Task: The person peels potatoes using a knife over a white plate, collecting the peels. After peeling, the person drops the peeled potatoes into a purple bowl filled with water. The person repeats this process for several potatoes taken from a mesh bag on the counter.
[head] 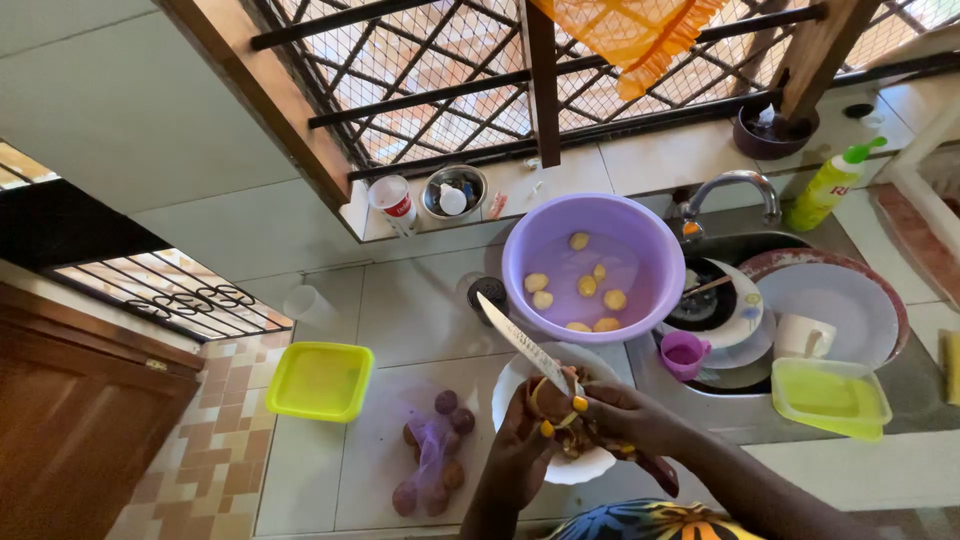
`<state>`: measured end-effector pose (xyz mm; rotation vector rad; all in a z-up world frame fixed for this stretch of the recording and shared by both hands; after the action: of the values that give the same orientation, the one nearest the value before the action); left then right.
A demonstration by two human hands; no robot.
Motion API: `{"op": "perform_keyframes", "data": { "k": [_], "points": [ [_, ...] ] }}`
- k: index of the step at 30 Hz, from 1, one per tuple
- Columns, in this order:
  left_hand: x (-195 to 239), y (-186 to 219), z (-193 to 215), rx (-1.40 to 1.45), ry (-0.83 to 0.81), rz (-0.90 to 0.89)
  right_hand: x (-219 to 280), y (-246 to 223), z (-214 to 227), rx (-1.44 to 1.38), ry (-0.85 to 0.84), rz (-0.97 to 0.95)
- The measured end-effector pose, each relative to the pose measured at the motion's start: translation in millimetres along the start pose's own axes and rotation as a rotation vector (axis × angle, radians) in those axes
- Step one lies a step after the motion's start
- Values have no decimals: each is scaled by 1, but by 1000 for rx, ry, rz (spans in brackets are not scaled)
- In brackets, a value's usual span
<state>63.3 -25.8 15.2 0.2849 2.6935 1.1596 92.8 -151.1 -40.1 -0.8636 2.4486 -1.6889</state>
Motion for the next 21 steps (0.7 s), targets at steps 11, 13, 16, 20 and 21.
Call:
{"op": "perform_keyframes", "data": {
  "k": [11, 13, 16, 20, 21],
  "points": [
    [2, -4, 0, 28, -21, -39, 3, 1, 8, 18, 66, -47],
    [5, -10, 5, 39, -16, -37, 5, 0, 3, 47, -44, 26],
    [4, -18, 21, -120, 96, -47, 3, 10, 7, 84, 6, -14],
    [3, -16, 26, -205, 235, -75, 5, 0, -3, 123, 91, 61],
    [2, -14, 24, -207, 239, -121, 4, 5, 1, 190, 135, 41]
  ]
}}
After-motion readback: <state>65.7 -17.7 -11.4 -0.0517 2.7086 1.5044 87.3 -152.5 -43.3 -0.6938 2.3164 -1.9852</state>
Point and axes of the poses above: each hand's wrist, its own x-axis away from the middle knuckle, its own z-axis out of the back of the hand, y = z × x, the point moved 7 cm from there along -x, towards the middle knuckle, and after that the axes turned 10 degrees about y, right-handed, at the moved point
